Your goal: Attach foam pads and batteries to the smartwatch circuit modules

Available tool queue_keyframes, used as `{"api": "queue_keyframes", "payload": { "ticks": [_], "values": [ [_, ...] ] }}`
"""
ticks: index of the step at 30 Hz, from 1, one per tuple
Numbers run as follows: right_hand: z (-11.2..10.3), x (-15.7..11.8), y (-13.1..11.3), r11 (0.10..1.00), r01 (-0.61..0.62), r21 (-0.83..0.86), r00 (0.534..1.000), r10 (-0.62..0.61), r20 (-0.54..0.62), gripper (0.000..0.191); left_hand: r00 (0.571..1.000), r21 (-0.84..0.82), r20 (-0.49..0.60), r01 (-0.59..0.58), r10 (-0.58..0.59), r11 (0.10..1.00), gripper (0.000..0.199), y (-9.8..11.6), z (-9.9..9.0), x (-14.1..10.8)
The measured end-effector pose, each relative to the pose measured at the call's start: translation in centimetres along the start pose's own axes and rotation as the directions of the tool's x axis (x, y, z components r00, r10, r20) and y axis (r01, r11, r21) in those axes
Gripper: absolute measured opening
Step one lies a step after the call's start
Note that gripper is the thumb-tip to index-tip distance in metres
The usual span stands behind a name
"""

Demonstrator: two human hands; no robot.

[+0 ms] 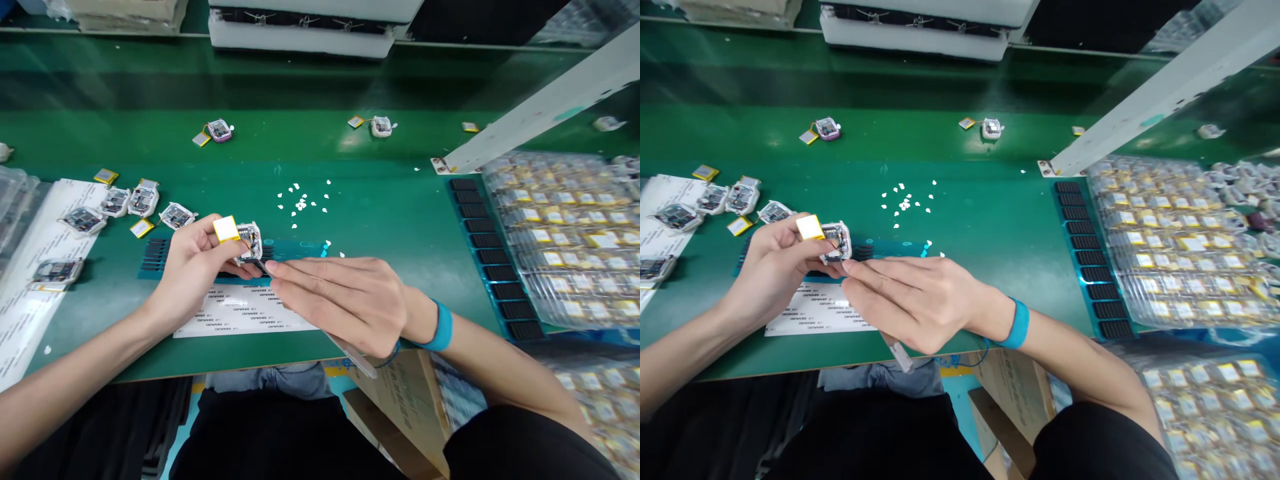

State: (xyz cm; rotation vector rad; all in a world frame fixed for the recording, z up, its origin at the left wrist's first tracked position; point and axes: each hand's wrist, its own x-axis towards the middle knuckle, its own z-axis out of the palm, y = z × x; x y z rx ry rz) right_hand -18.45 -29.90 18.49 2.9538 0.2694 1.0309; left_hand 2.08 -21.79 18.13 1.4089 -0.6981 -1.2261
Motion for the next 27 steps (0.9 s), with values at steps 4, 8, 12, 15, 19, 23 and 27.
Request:
{"api": "queue_keyframes", "payload": {
  "ticks": [4, 8, 12, 15, 19, 23, 27],
  "values": [
    [0.2, 0.1, 0.3, 1.0, -0.005, 0.003, 1.0, 0.005, -0.025, 0.018, 1.0, -0.063, 0.021, 0.02, -0.019, 0.998, 0.009, 0.1, 0.0, -0.1],
    [0.1, 0.1, 0.5, 1.0, -0.019, 0.009, 1.0, 0.019, -0.01, 0.017, 0.999, -0.059, 0.044, 0.013, -0.01, 0.998, 0.008, 0.1, -0.1, -0.4],
    [-0.4, 0.2, 0.4, 0.996, -0.047, 0.071, 0.999, 0.046, 0.02, 0.017, 0.998, -0.059, 0.058, 0.02, -0.017, 0.998, 0.006, -0.1, 0.0, -0.5],
    [-0.6, 0.2, 0.5, 0.992, -0.057, 0.109, 0.998, 0.053, 0.044, 0.018, 0.998, -0.064, 0.058, 0.031, -0.027, 0.997, 0.006, -0.2, 0.0, -0.5],
    [-0.6, 0.0, 0.8, 0.986, -0.054, 0.16, 0.998, 0.046, 0.054, 0.021, 0.998, -0.081, 0.062, 0.034, -0.029, 0.996, 0.006, -0.1, 0.1, -0.4],
    [-0.8, -0.2, 1.0, 0.973, -0.091, 0.21, 0.993, 0.073, 0.091, 0.021, 0.997, -0.078, 0.069, 0.04, -0.035, 0.996, 0.006, -0.1, 0.2, -0.5],
    [-0.9, -0.2, 1.3, 0.955, -0.138, 0.264, 0.987, 0.111, 0.114, 0.023, 0.997, -0.073, 0.067, 0.045, -0.04, 0.996, 0.008, -0.1, 0.3, -0.6]
  ]
}}
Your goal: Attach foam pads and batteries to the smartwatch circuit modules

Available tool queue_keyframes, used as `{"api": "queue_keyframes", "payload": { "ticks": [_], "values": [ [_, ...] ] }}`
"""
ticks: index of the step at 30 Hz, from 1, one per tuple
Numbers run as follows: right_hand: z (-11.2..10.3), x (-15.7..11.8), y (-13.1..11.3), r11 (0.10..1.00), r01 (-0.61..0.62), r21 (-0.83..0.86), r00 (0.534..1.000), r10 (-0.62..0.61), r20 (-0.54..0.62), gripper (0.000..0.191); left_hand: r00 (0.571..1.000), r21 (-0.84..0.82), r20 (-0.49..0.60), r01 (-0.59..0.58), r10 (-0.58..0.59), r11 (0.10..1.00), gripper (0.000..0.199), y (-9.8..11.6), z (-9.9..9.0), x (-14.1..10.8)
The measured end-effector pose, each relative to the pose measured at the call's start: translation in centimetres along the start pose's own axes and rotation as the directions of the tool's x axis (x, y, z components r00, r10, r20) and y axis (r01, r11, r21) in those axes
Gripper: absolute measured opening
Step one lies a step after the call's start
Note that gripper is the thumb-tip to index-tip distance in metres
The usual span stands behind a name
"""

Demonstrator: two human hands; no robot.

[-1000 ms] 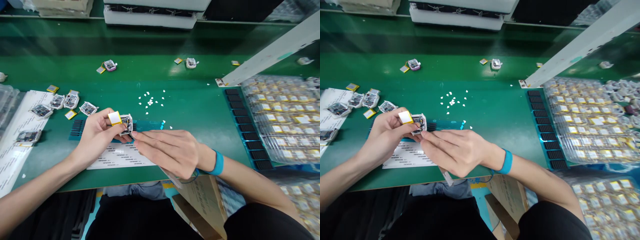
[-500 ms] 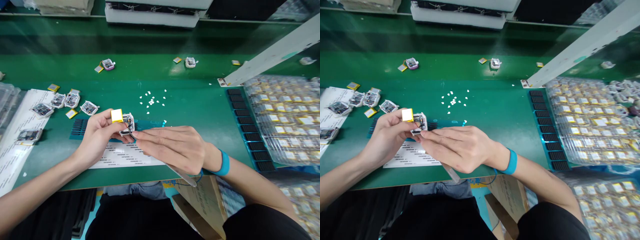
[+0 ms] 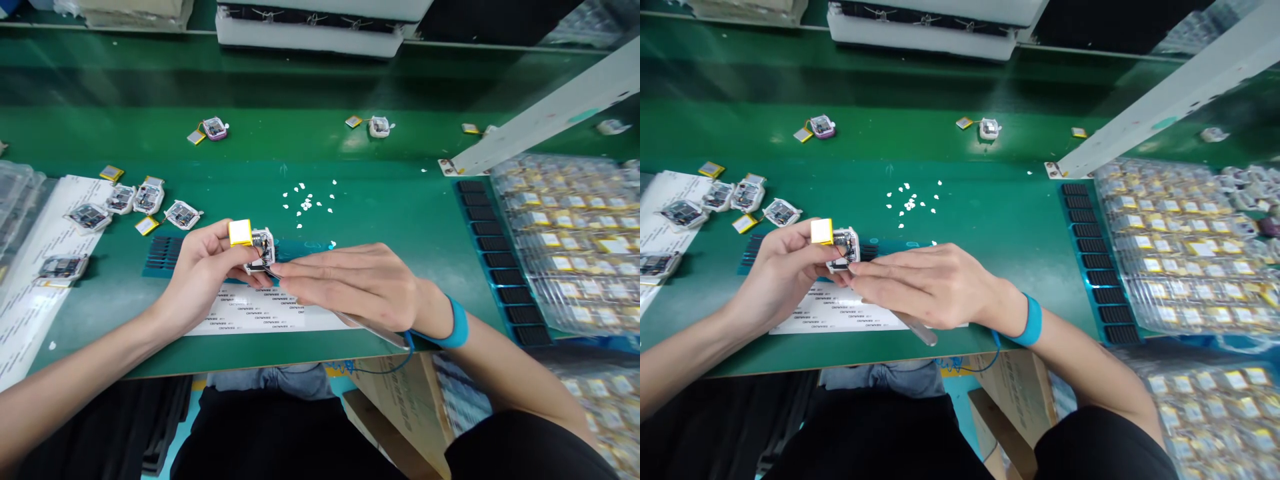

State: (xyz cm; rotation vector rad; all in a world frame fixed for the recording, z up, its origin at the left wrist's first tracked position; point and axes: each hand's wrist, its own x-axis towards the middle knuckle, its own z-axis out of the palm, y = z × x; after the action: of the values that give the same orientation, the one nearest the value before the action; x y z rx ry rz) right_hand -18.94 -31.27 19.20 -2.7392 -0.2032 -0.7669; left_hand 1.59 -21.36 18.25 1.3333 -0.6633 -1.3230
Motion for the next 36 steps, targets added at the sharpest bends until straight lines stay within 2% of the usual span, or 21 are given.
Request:
{"api": "queue_keyframes", "payload": {
  "ticks": [4, 7, 12, 16, 20, 23, 29, 32, 34, 36],
  "values": [
    [0.0, 0.0, 0.2, 0.999, 0.004, 0.052, 1.0, -0.005, 0.024, 0.023, 1.0, 0.008, 0.004, 0.003, -0.003, 1.0, 0.012, 0.0, 0.0, -0.1],
    [0.3, -0.2, 0.3, 0.995, -0.063, 0.081, 0.998, 0.063, 0.001, 0.024, 0.999, 0.003, -0.003, -0.035, 0.035, 0.999, 0.011, -0.3, 0.0, -0.2],
    [1.2, -0.3, 0.5, 0.983, -0.112, 0.144, 0.987, 0.127, -0.097, 0.029, 0.988, 0.056, -0.02, -0.154, 0.155, 0.987, 0.044, -0.7, 0.2, -0.3],
    [1.4, -0.1, 0.3, 0.975, -0.117, 0.191, 0.975, 0.149, -0.164, 0.021, 0.978, 0.127, -0.023, -0.202, 0.206, 0.971, 0.033, -0.6, 0.3, -0.5],
    [1.3, 0.1, -0.1, 0.955, -0.128, 0.267, 0.956, 0.19, -0.224, 0.02, 0.977, 0.15, -0.041, -0.202, 0.21, 0.968, 0.03, -0.3, 0.4, -0.5],
    [1.2, 0.0, -0.1, 0.961, -0.142, 0.236, 0.96, 0.192, -0.203, 0.019, 0.975, 0.146, -0.045, -0.21, 0.219, 0.967, 0.029, -0.3, 0.4, -0.4],
    [1.4, 0.1, 0.5, 0.976, -0.12, 0.183, 0.978, 0.148, -0.15, 0.02, 0.975, 0.121, -0.04, -0.214, 0.22, 0.969, 0.027, -0.5, 0.5, -0.5],
    [1.4, -0.1, 0.8, 0.977, -0.09, 0.192, 0.976, 0.125, -0.179, 0.021, 0.979, 0.078, -0.026, -0.201, 0.204, 0.976, 0.031, -0.5, 0.4, -0.4],
    [0.8, -0.6, 0.5, 0.974, -0.097, 0.203, 0.964, 0.143, -0.225, 0.022, 0.984, 0.032, -0.014, -0.178, 0.178, 0.984, 0.035, -0.4, 0.4, -0.2],
    [-0.1, -1.4, 0.0, 0.961, -0.153, 0.23, 0.951, 0.206, -0.229, 0.023, 0.989, -0.016, 0.003, -0.145, 0.145, 0.989, 0.035, -0.5, 0.6, 0.0]
  ]
}}
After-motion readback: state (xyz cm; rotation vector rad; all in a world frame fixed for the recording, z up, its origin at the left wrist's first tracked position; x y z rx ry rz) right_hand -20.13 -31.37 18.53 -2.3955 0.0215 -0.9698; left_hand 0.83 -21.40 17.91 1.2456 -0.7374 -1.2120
